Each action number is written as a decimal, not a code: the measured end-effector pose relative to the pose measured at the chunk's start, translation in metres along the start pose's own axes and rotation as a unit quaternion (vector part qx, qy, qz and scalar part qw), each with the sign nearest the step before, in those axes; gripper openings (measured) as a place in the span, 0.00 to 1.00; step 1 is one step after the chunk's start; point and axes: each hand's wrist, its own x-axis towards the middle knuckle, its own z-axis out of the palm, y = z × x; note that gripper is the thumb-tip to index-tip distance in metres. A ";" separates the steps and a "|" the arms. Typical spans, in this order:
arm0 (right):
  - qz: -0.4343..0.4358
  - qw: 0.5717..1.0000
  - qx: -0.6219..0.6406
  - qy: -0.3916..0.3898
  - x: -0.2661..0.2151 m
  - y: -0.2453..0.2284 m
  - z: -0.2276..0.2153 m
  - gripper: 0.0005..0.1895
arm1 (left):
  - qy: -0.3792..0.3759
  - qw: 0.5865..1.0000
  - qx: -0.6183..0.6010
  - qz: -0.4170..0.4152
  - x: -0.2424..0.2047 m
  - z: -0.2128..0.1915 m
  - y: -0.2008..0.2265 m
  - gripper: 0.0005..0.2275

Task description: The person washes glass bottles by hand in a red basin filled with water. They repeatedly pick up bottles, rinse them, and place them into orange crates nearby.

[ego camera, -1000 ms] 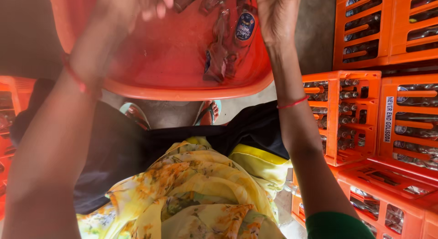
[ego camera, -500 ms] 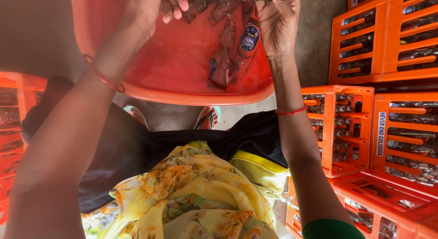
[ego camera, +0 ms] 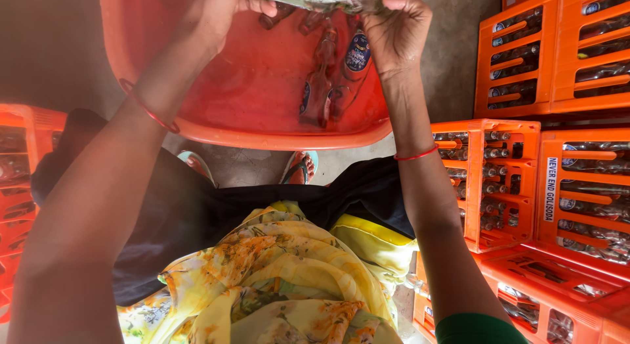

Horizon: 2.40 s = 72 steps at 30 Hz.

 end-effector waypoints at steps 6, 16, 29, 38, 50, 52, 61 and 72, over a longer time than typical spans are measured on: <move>0.112 0.978 0.138 0.111 -0.002 0.010 -0.001 0.19 | -0.070 0.986 0.125 0.085 -0.010 -0.004 0.006 0.21; 0.099 0.985 0.120 0.079 -0.007 0.009 0.008 0.18 | -0.084 0.977 0.117 0.158 -0.048 0.026 0.072 0.20; 0.099 0.981 0.157 0.060 -0.007 0.008 0.001 0.19 | -0.079 0.985 0.149 0.033 -0.022 0.032 0.057 0.22; 0.094 0.978 0.147 0.116 -0.005 0.013 -0.001 0.22 | -0.030 0.992 0.121 0.015 -0.028 0.040 0.070 0.20; 0.077 0.981 0.126 0.129 -0.009 0.012 0.007 0.23 | -0.021 0.990 0.108 0.091 -0.030 0.039 0.070 0.16; 0.053 0.995 0.056 0.058 -0.013 0.008 0.023 0.21 | 0.007 0.996 0.082 0.044 -0.019 0.029 0.060 0.18; -0.015 0.962 -0.255 -0.098 -0.034 -0.006 0.094 0.16 | 0.077 0.955 -0.245 -0.149 0.001 -0.016 0.006 0.30; -0.071 0.951 -0.292 0.072 -0.019 -0.007 0.059 0.15 | 0.002 0.978 -0.161 -0.136 -0.003 -0.011 0.030 0.26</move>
